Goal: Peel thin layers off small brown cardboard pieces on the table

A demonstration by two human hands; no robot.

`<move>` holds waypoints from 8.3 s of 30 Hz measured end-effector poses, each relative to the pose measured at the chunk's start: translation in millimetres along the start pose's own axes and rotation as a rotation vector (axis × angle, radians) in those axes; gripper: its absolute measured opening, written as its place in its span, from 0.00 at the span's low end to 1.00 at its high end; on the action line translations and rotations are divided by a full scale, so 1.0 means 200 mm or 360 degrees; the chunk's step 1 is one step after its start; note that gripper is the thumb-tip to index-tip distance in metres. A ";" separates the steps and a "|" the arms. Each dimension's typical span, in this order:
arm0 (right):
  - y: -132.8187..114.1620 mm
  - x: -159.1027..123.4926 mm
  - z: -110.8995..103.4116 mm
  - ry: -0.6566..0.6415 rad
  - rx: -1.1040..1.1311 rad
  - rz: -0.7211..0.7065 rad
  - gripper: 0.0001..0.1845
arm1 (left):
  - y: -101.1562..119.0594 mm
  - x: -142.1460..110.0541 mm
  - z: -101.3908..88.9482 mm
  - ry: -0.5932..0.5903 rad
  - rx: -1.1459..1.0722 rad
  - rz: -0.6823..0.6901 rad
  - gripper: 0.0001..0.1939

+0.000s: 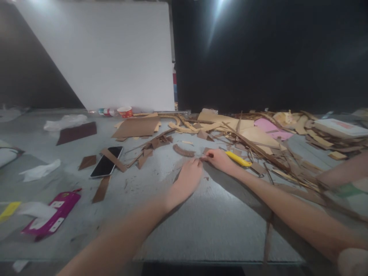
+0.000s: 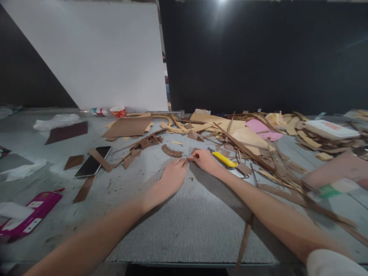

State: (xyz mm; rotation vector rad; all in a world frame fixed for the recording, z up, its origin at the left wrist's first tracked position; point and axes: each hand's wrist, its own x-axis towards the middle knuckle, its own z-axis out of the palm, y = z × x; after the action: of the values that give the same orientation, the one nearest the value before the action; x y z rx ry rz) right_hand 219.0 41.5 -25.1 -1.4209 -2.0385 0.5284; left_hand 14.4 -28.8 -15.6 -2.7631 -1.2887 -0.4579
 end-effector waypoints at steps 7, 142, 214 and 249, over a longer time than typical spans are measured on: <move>-0.03 -0.02 -0.01 -0.0061 -0.0263 0.0045 0.13 | 0.02 0.00 -0.06 -0.0105 0.0220 0.0009 0.21; 0.01 -0.15 -0.01 0.0242 -0.0274 -0.0531 0.20 | -0.01 0.00 -0.01 -0.0099 0.0098 0.0093 0.24; -0.05 -0.18 -0.05 0.0032 -0.0682 -0.0792 0.18 | -0.18 0.04 -0.11 -0.0175 -0.0050 0.0359 0.23; 0.00 -0.10 -0.08 -0.0032 -0.0585 -0.1068 0.11 | -0.29 0.06 0.06 0.0020 -0.0666 0.0195 0.28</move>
State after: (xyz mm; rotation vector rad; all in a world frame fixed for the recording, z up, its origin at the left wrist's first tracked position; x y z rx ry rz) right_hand 235.2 22.1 -19.2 -0.8108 -2.5351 -0.1233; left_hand -19.5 20.7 -27.7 -3.1417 -1.1190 -0.8175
